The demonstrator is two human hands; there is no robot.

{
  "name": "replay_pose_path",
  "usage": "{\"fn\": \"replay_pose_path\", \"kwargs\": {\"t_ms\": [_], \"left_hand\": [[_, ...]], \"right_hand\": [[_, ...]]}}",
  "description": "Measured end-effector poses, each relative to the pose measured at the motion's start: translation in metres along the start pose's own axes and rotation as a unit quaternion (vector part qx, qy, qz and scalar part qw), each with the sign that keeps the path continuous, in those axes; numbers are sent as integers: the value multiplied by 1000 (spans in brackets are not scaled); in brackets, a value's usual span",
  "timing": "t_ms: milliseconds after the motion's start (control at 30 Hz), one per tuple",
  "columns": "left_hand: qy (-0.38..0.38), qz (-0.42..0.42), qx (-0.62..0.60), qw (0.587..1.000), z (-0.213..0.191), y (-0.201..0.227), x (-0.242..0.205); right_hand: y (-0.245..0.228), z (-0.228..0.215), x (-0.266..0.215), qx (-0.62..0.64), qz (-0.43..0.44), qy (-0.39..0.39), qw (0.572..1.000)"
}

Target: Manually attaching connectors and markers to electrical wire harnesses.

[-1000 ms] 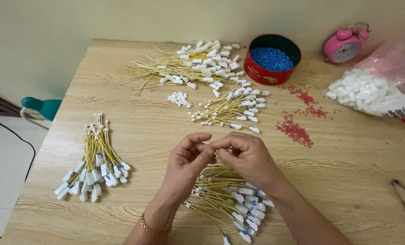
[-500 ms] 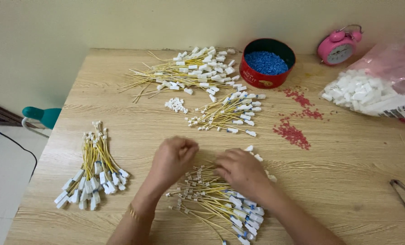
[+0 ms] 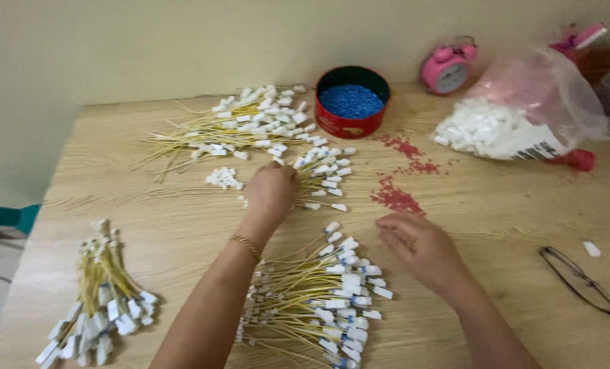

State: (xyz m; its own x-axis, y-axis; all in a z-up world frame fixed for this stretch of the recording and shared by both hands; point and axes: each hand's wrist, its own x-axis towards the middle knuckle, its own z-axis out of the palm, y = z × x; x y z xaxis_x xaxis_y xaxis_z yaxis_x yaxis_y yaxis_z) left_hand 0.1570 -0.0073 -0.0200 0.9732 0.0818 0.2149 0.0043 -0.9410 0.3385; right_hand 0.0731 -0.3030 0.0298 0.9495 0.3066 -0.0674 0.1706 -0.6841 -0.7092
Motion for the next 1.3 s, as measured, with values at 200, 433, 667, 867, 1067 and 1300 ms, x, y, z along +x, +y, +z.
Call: {"fn": "replay_pose_path", "kwargs": {"t_ms": [200, 433, 667, 867, 1067, 1300], "left_hand": [[137, 74, -98, 983, -16, -1, -11], [184, 66, -233, 953, -80, 15, -39], [173, -44, -322, 930, -96, -5, -89], [128, -156, -495, 845, -72, -27, -127], [92, -202, -523, 823, -65, -22, -143], [79, -196, -539, 815, -68, -17, -146]], "right_hand": [[8, -33, 26, -51, 74, 85, 992], [12, -9, 81, -161, 51, 78, 983], [3, 0, 101, -270, -10, 40, 962], [10, 8, 109, -285, 36, 8, 958], [21, 13, 115, -275, 32, 20, 961], [36, 4, 108, -231, 3, 90, 969]]}}
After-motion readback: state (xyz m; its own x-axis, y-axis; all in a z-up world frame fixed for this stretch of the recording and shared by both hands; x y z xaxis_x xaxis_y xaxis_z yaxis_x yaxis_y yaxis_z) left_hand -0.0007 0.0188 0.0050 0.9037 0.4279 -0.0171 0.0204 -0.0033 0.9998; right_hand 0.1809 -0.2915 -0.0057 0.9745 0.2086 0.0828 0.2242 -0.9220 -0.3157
